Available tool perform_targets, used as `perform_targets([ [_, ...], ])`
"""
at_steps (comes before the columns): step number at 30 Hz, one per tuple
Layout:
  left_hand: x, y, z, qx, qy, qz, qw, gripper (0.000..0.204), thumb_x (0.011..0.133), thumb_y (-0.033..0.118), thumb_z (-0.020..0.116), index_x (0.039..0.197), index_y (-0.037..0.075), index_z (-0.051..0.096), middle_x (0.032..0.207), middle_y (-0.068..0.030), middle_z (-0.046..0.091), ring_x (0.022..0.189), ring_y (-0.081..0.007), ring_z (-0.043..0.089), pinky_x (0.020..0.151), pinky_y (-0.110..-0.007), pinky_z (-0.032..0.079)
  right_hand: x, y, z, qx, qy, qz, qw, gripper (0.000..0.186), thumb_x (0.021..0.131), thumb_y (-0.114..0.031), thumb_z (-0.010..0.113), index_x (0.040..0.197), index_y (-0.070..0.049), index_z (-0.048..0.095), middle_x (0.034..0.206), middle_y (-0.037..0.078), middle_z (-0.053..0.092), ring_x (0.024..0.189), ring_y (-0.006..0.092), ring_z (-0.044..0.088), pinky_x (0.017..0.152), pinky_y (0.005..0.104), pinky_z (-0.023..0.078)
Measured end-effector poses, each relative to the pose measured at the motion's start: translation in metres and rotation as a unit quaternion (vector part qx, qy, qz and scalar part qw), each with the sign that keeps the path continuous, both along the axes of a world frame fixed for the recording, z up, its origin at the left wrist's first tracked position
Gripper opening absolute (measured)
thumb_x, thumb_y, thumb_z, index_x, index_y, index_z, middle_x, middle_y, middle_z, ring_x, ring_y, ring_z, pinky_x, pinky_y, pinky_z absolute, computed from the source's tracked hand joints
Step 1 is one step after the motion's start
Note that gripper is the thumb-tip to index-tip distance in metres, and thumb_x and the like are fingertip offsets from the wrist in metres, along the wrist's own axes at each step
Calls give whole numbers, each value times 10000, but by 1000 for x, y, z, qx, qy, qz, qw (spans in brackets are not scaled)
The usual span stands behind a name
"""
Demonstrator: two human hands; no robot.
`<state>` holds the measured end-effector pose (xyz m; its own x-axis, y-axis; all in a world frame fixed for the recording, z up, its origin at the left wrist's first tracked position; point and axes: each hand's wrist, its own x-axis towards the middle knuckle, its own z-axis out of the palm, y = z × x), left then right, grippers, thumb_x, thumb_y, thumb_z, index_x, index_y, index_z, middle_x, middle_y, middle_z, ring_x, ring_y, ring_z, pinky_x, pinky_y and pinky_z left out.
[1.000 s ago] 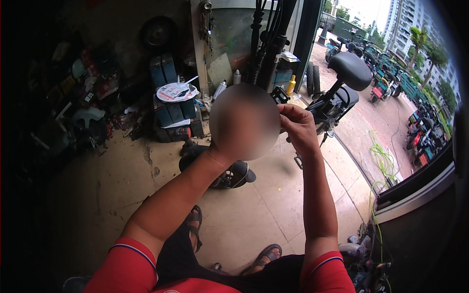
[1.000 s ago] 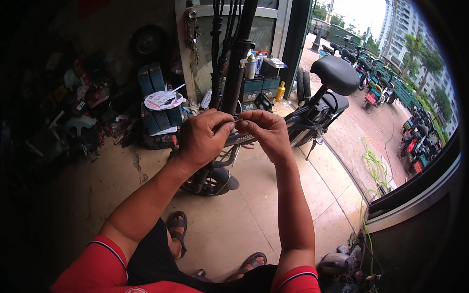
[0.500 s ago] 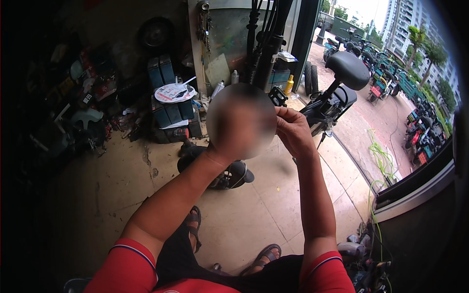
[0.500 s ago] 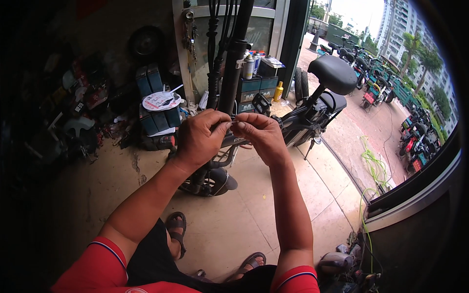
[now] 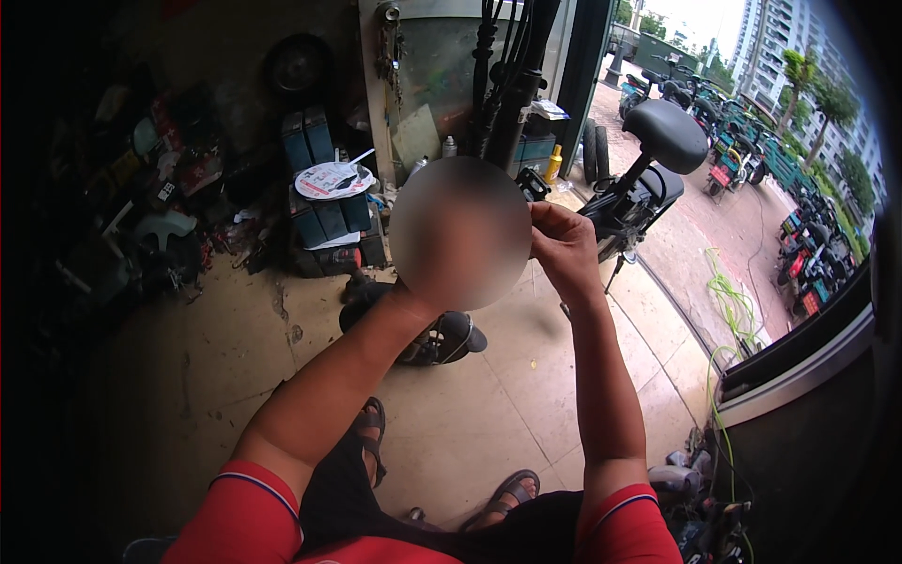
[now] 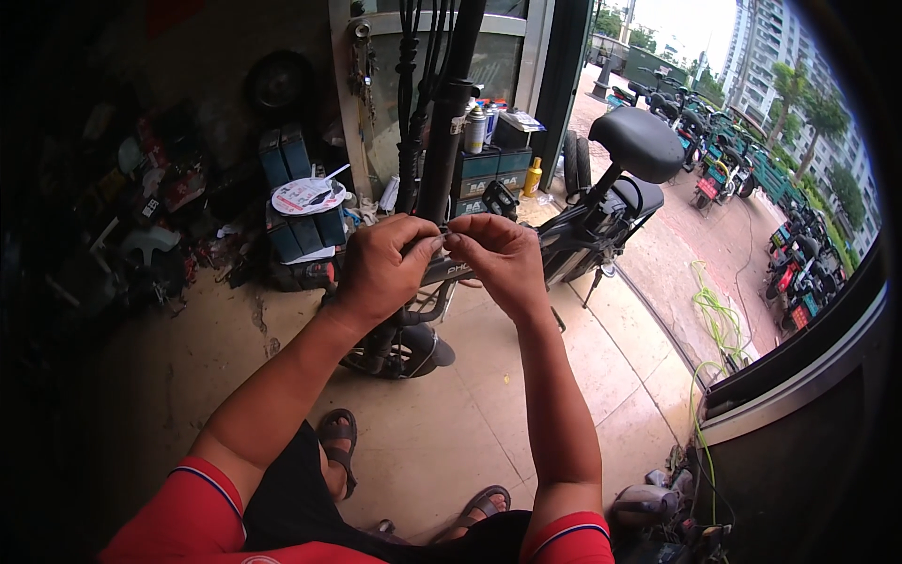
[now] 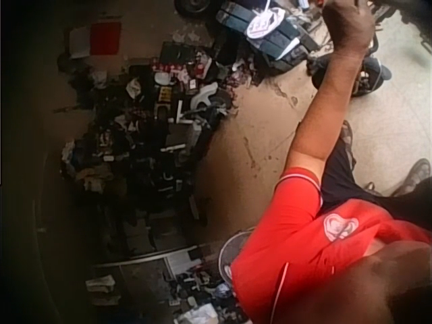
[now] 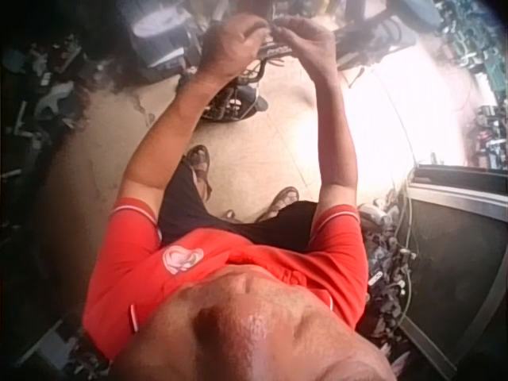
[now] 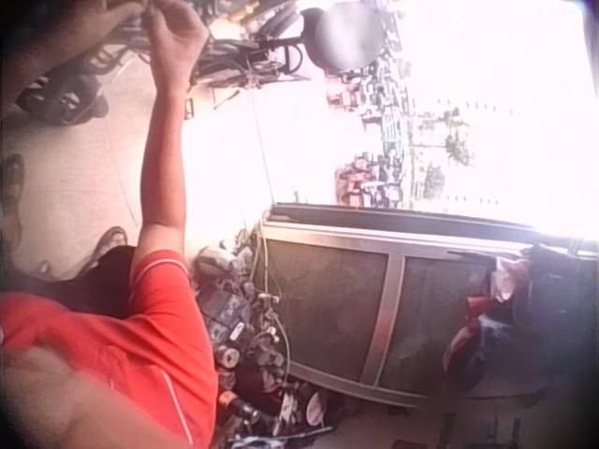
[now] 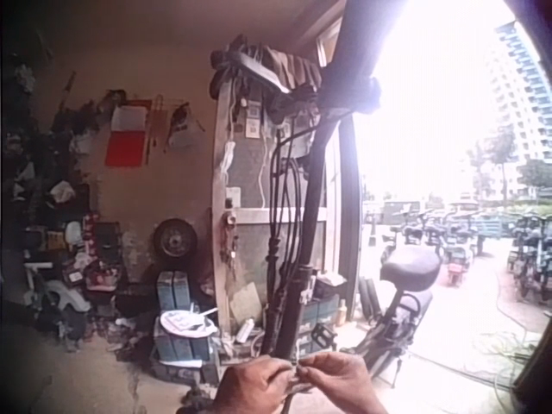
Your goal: The person is repairing the front assembly of a bicycle by hand while using a screwdriver.
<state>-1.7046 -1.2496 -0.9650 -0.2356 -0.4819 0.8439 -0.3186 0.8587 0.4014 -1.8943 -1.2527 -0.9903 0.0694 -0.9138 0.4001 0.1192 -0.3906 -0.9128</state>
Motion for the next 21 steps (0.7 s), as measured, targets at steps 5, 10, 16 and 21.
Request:
perform_targets([
  [5, 2, 5, 4, -16, -23, -6, 1000, 76, 874, 26, 717, 942, 1, 694, 882, -148, 716, 802, -323, 716, 689, -381, 542, 1, 0, -3, 10, -11, -1, 1000, 179, 955, -46, 733, 1108, 47, 729, 977, 79, 766, 879, 107, 719, 789, 240, 591],
  [10, 3, 9, 9, 5, -42, 2, 999, 72, 877, 23, 711, 936, 4, 676, 878, -156, 710, 816, -336, 717, 702, -386, 548, 7, 1, -3, 6, -20, 23, 1000, 234, 946, -104, 765, 1121, 47, 730, 959, 84, 774, 843, 115, 730, 749, 236, 597],
  [16, 2, 0, -1, -127, -79, 44, 988, 280, 856, 11, 758, 1131, 57, 748, 910, -108, 707, 782, -292, 723, 656, -347, 564, -1, 5, 3, 83, 5, -13, 996, 212, 946, -143, 774, 1061, 34, 751, 922, 71, 768, 774, 100, 712, 708, 225, 582],
  [21, 8, -1, -2, -186, -135, 78, 970, 209, 828, 16, 778, 1029, 70, 769, 911, -84, 698, 720, -260, 717, 589, -338, 555, -6, 10, 9, 86, 29, 26, 996, 223, 959, -186, 766, 1018, 29, 756, 891, 52, 756, 767, 89, 695, 700, 220, 566],
])
